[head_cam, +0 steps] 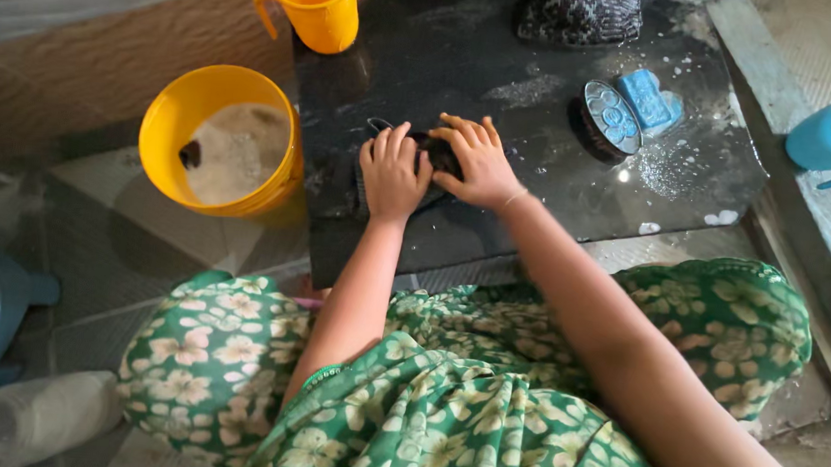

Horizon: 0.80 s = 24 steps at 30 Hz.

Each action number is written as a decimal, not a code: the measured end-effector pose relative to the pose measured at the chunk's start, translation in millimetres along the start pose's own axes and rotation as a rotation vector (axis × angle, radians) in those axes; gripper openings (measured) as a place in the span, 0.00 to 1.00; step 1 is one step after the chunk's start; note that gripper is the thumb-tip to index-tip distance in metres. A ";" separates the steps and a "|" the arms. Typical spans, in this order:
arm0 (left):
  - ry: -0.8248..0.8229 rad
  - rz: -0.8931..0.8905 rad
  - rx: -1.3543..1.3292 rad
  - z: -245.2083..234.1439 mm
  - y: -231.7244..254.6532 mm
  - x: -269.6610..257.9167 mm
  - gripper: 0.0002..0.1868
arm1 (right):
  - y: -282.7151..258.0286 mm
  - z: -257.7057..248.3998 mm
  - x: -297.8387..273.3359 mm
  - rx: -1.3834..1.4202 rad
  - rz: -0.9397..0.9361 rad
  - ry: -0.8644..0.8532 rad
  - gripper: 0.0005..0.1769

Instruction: The person scrubs a garment by hand on a stone slab using soap and rinses it with water from a bucket.

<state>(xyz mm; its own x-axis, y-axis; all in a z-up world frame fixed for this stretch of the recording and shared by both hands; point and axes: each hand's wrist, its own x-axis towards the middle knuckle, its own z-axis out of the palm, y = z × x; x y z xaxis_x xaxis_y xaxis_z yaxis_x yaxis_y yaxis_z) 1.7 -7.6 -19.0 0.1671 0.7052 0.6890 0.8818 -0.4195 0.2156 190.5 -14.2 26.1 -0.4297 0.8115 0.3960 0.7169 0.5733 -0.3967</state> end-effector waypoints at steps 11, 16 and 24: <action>-0.488 0.133 -0.140 -49.2 -18.0 20.9 0.42 | -17.4 -6.6 0.5 -0.056 0.240 0.009 0.39; -0.353 0.193 -0.029 -63.2 0.1 53.5 0.30 | -30.0 -23.9 9.8 -0.092 0.083 0.319 0.29; 0.161 0.320 0.113 -32.3 28.1 69.5 0.11 | 12.1 -23.1 15.8 -0.142 -0.009 0.614 0.29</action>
<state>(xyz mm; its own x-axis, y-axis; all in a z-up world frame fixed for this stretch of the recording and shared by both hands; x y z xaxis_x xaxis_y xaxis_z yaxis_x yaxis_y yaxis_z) 23.9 11.2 57.3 0.3785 0.4460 0.8111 0.8407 -0.5322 -0.0996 205.0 3.0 46.7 -0.0734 0.5694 0.8188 0.7988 0.5251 -0.2935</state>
